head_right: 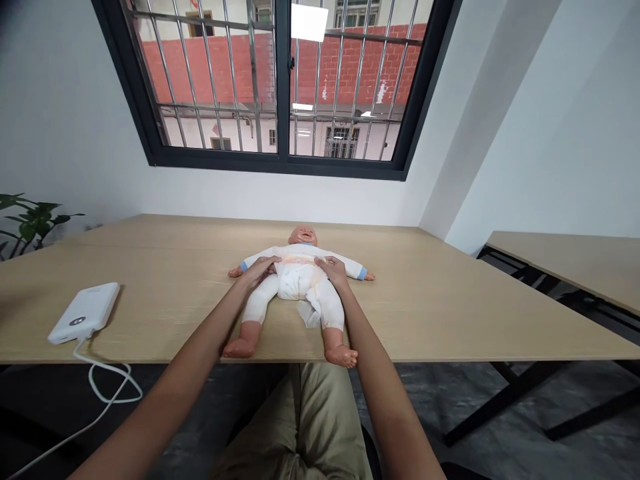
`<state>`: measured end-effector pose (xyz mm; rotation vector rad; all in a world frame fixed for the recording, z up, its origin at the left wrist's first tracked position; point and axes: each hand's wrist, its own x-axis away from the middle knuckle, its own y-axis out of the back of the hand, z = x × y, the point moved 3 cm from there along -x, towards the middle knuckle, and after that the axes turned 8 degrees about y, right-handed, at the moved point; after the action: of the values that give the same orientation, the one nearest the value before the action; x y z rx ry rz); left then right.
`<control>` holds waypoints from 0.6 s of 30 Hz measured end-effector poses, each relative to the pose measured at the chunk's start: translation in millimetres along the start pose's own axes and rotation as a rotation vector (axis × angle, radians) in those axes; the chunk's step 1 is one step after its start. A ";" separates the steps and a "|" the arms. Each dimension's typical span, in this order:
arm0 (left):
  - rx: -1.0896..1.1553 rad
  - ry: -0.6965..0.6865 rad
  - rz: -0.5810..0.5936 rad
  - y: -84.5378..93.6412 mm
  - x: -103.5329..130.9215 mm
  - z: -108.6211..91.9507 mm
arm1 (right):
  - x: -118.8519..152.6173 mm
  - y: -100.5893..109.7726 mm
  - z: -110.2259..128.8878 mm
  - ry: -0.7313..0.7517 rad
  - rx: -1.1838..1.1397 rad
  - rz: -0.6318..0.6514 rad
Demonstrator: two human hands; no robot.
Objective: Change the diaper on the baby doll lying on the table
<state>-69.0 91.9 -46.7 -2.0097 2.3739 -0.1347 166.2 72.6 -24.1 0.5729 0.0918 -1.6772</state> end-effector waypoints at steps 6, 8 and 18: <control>-0.136 -0.091 -0.143 -5.0 3.6 -9.2 | 2.8 4.1 1.3 0.004 -0.016 -0.017; -0.296 -0.337 -0.260 -12.0 13.8 -27.2 | 3.3 4.1 1.9 -0.003 -0.018 -0.029; -1.033 -0.754 0.412 -106.4 67.7 -48.2 | 5.0 3.0 9.3 -0.045 -0.060 -0.069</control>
<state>20.7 10.1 12.6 -1.2169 2.3461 1.7833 165.7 64.0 -17.3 0.4919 0.1298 -1.7472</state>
